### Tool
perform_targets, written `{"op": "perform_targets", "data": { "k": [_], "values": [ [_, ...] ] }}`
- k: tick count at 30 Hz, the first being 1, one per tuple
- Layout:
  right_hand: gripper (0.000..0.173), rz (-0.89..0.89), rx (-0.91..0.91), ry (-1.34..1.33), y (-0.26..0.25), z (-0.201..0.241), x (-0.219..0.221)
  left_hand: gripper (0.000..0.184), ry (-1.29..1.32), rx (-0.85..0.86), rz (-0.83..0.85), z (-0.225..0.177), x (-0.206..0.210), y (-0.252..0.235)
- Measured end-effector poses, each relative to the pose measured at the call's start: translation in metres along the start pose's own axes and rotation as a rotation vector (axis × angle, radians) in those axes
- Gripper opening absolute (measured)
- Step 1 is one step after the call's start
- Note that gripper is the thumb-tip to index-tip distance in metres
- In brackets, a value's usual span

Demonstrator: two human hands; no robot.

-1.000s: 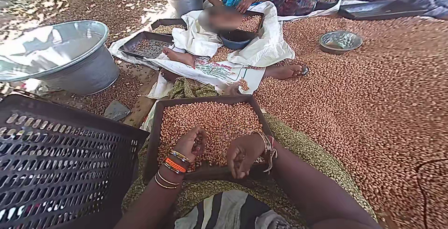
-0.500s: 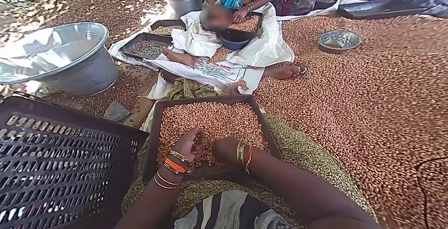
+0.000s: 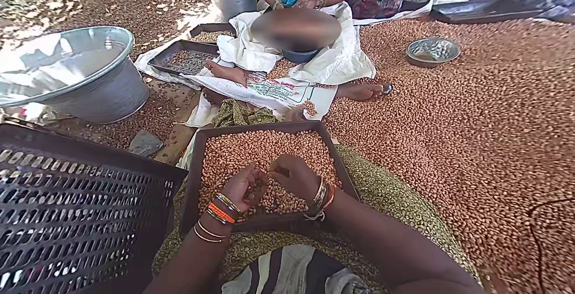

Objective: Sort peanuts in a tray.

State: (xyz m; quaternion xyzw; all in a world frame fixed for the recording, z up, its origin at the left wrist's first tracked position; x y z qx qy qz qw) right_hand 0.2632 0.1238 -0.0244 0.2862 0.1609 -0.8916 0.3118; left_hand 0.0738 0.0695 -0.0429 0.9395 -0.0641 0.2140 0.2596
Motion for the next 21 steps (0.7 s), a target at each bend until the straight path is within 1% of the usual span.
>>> {"op": "perform_targets", "data": {
  "k": [1, 2, 4, 5, 6, 7, 9, 11, 13, 15, 16, 18, 21],
  "values": [
    [0.02, 0.133, 0.011, 0.036, -0.001, -0.005, 0.001, 0.064, 0.02, 0.027, 0.003, -0.001, 0.0, 0.001],
    [0.019, 0.29, -0.026, 0.078, -0.003, -0.012, 0.004, 0.058, 0.039, 0.057, -0.031, -0.002, 0.001, 0.002],
    [0.016, 0.569, -0.137, 0.155, -0.004, -0.02, 0.02, 0.049, 0.069, 0.101, -0.168, -0.004, 0.004, 0.002],
    [0.018, 0.661, -0.137, 0.203, -0.004, -0.021, 0.028, 0.046, 0.08, 0.108, -0.233, -0.005, 0.005, 0.001],
    [0.02, 0.71, -0.095, 0.272, -0.005, -0.021, 0.035, 0.044, 0.086, 0.11, -0.275, -0.005, 0.005, 0.0],
    [0.022, 0.725, -0.02, 0.349, -0.006, -0.02, 0.039, 0.044, 0.085, 0.111, -0.294, -0.005, 0.006, -0.001],
    [0.025, 0.652, 0.101, 0.446, -0.01, -0.018, 0.039, 0.045, 0.071, 0.106, -0.291, -0.005, 0.006, 0.0],
    [0.032, 0.587, 0.162, 0.531, -0.014, -0.017, 0.033, 0.046, 0.052, 0.109, -0.276, -0.005, 0.005, -0.001],
    [0.025, 0.566, 0.105, 0.483, -0.013, -0.017, 0.031, 0.046, 0.051, 0.117, -0.275, -0.005, 0.005, -0.002],
    [0.021, 0.621, 0.025, 0.434, -0.008, -0.014, 0.035, 0.046, 0.051, 0.124, -0.289, -0.004, 0.005, -0.002],
    [0.021, 0.664, 0.028, 0.474, -0.008, -0.01, 0.038, 0.045, 0.05, 0.123, -0.292, -0.004, 0.005, -0.002],
    [0.021, 0.709, 0.088, 0.54, -0.009, -0.007, 0.041, 0.044, 0.042, 0.121, -0.293, -0.004, 0.005, -0.002],
    [0.018, 0.678, 0.119, 0.524, -0.012, -0.016, 0.041, 0.043, 0.03, 0.122, -0.297, -0.004, 0.006, -0.002]
  ]
}}
Point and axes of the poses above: each hand's wrist, its own y-axis away from the middle knuckle, its own x-axis out of the palm, z = x × y, the point moved 1 cm from there along -y, towards the middle knuckle, and after that the axes turned 6 degrees about x, right-handed, at the moved point
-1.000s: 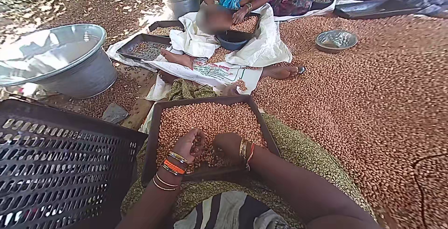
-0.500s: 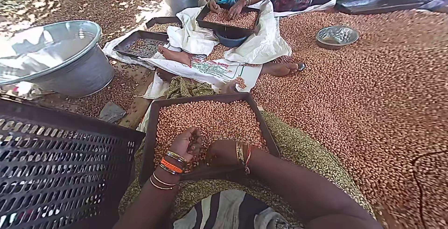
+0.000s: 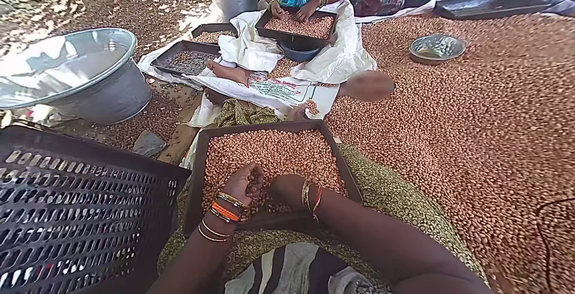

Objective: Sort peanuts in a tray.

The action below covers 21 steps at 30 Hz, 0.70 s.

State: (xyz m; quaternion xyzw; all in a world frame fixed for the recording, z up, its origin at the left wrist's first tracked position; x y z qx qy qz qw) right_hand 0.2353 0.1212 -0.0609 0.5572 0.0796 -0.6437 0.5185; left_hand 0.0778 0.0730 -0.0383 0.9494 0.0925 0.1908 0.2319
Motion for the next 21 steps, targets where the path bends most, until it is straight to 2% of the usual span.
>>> {"op": "perform_targets", "data": {
  "k": [4, 7, 10, 13, 14, 16, 18, 21],
  "values": [
    [0.02, 0.007, 0.013, 0.026, 0.002, -0.002, -0.003, 0.042, 0.004, -0.013, -0.007, -0.001, 0.0, 0.0],
    [0.023, -0.069, 0.016, -0.047, 0.006, -0.015, -0.01, 0.045, -0.035, -0.033, 0.007, -0.001, 0.0, 0.001],
    [0.024, -0.357, -0.01, -0.268, 0.024, -0.02, -0.027, 0.052, -0.113, -0.071, 0.072, 0.0, 0.0, 0.002],
    [0.021, -0.728, -0.189, -0.531, 0.036, -0.008, -0.031, 0.065, -0.126, -0.109, 0.218, 0.002, -0.002, 0.0],
    [0.021, -0.805, -0.231, -0.563, 0.035, -0.005, -0.031, 0.069, -0.101, -0.106, 0.278, 0.003, -0.003, -0.001],
    [0.022, -0.878, -0.195, -0.58, 0.029, -0.009, -0.027, 0.065, -0.045, -0.068, 0.344, 0.003, -0.005, -0.001],
    [0.023, -0.758, -0.105, -0.547, 0.02, -0.021, -0.023, 0.054, 0.031, 0.007, 0.276, 0.002, -0.005, 0.002],
    [0.023, -0.439, -0.133, -0.314, 0.002, -0.034, -0.013, 0.046, 0.122, 0.102, 0.078, -0.001, -0.002, 0.0]
  ]
}}
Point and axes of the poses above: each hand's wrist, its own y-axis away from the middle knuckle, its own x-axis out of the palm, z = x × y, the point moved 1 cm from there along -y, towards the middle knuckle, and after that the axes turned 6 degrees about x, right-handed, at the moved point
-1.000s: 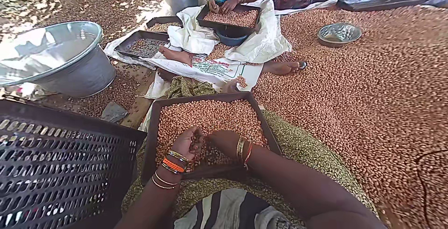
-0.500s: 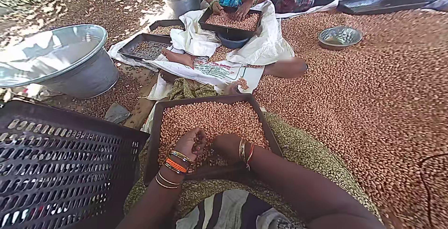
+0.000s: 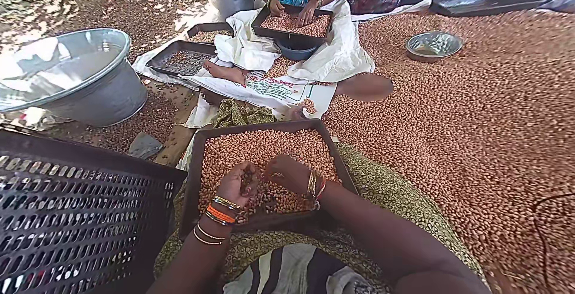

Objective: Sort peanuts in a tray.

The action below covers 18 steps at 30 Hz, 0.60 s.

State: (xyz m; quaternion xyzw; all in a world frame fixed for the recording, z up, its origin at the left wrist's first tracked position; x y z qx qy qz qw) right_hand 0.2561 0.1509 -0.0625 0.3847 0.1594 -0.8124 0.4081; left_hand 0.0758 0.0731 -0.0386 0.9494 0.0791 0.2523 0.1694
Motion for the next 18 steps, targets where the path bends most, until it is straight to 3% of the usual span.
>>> {"op": "perform_targets", "data": {
  "k": [3, 7, 9, 12, 15, 18],
  "values": [
    [0.026, 0.281, 0.014, 0.199, -0.006, -0.004, 0.006, 0.046, 0.051, 0.035, -0.067, 0.0, 0.0, -0.002],
    [0.022, 0.543, 0.058, 0.329, 0.001, -0.015, -0.026, 0.051, 0.059, 0.084, -0.124, -0.001, -0.001, -0.003],
    [0.023, 0.553, 0.189, 0.383, 0.008, -0.02, -0.042, 0.05, 0.069, 0.096, -0.177, -0.002, -0.001, -0.002],
    [0.024, 0.423, 0.358, 0.423, 0.012, -0.014, -0.05, 0.052, 0.104, 0.107, -0.205, -0.001, -0.002, -0.003],
    [0.018, 0.296, 0.133, 0.293, 0.012, -0.002, -0.022, 0.053, 0.121, 0.136, -0.206, -0.001, -0.002, -0.004],
    [0.014, 0.381, -0.211, 0.085, 0.009, 0.004, 0.012, 0.052, 0.144, 0.176, -0.261, -0.002, -0.004, -0.004]
  ]
}}
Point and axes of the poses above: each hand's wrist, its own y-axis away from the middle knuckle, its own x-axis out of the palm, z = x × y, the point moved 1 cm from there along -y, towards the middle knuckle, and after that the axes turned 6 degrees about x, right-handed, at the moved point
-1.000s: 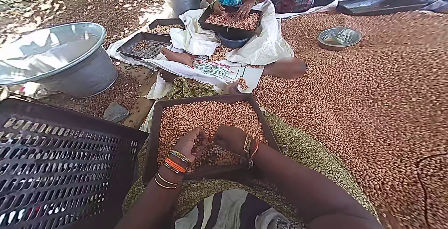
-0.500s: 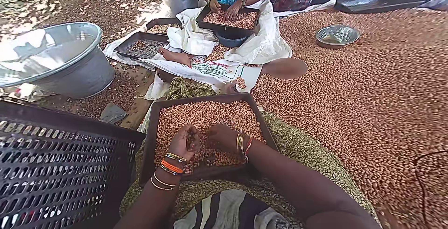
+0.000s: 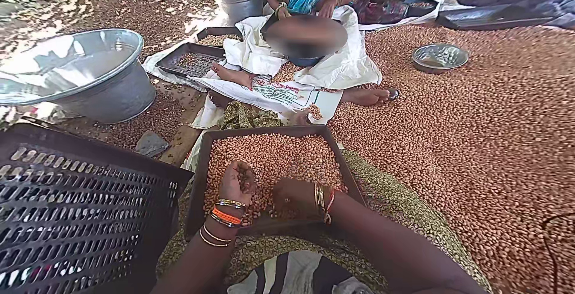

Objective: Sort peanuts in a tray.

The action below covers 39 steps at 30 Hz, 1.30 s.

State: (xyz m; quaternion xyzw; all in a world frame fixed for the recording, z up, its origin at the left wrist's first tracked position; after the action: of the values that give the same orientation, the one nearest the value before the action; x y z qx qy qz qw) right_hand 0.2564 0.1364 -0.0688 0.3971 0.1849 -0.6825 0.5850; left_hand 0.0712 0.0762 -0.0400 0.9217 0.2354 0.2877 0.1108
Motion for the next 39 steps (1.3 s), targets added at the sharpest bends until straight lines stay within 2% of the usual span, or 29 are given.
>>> {"op": "perform_targets", "data": {
  "k": [2, 5, 7, 9, 11, 18, 24, 35, 39],
  "values": [
    [0.014, 0.14, 0.003, 0.044, 0.001, 0.0, -0.003, 0.052, 0.016, 0.004, -0.027, 0.0, -0.001, 0.0],
    [0.016, 0.331, 0.192, 0.05, 0.018, -0.001, -0.034, 0.052, 0.02, -0.022, -0.02, 0.0, 0.0, 0.0],
    [0.017, 0.236, 0.281, 0.064, 0.023, -0.007, -0.053, 0.053, 0.018, -0.036, 0.006, 0.002, 0.001, 0.0],
    [0.02, 0.0, 0.361, 0.099, 0.018, -0.022, -0.059, 0.052, -0.002, -0.057, 0.031, 0.002, 0.001, 0.001],
    [0.027, -0.144, 0.487, 0.148, 0.006, -0.035, -0.057, 0.05, -0.029, -0.084, 0.04, 0.002, 0.002, 0.002],
    [0.025, -0.184, 0.639, 0.145, -0.006, -0.045, -0.043, 0.05, -0.051, -0.094, 0.024, 0.001, 0.003, 0.003],
    [0.025, -0.221, 0.64, 0.106, 0.001, -0.047, -0.043, 0.051, -0.099, -0.117, 0.065, 0.004, 0.003, 0.003],
    [0.025, -0.553, 0.677, -0.114, 0.027, -0.05, -0.059, 0.053, -0.191, -0.201, 0.077, 0.005, 0.007, 0.006],
    [0.024, -0.629, 0.619, -0.189, 0.035, -0.047, -0.058, 0.054, -0.259, -0.233, 0.091, 0.006, 0.011, 0.007]
  ]
}}
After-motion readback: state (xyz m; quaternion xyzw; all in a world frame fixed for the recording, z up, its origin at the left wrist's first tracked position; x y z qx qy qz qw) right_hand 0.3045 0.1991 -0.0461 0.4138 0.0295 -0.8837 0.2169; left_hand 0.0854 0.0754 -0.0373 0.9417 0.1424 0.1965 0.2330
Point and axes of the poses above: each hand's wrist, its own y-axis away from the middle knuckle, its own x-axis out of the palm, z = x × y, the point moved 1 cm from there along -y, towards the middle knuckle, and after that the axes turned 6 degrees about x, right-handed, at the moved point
